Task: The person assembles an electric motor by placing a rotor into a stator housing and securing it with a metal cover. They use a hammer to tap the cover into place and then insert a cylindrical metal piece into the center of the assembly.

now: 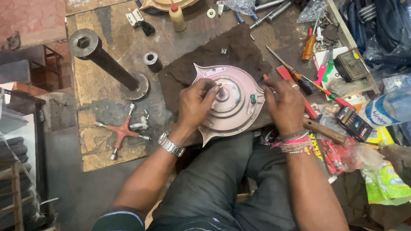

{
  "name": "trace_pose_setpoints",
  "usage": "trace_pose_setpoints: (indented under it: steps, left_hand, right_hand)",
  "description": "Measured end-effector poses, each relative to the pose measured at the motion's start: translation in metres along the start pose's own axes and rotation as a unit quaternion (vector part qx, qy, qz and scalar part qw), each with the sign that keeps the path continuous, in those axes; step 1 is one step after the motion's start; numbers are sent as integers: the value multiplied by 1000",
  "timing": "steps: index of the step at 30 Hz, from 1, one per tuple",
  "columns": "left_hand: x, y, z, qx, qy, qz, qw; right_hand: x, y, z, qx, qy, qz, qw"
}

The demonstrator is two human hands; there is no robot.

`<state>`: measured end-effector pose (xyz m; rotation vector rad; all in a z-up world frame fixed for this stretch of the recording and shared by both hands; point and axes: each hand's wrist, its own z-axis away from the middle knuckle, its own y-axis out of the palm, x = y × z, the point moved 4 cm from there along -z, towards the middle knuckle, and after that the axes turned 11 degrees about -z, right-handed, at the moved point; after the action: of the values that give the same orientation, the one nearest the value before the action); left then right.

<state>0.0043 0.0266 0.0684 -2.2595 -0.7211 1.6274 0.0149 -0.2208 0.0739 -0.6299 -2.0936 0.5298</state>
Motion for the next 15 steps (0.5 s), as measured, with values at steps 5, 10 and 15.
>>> trace_pose_setpoints:
  steps: [5, 10, 15]
  left_hand:
    - [18, 9, 9, 1, -88, 45, 995]
    - [57, 33, 18, -17, -60, 215, 975]
    - [101, 59, 27, -26, -57, 293, 954]
  right_hand:
    - [39, 6, -8, -28, -118, -16, 993]
    - [74, 46, -13, 29, -188, 26, 981]
    - [75, 73, -19, 18, -132, 50, 990]
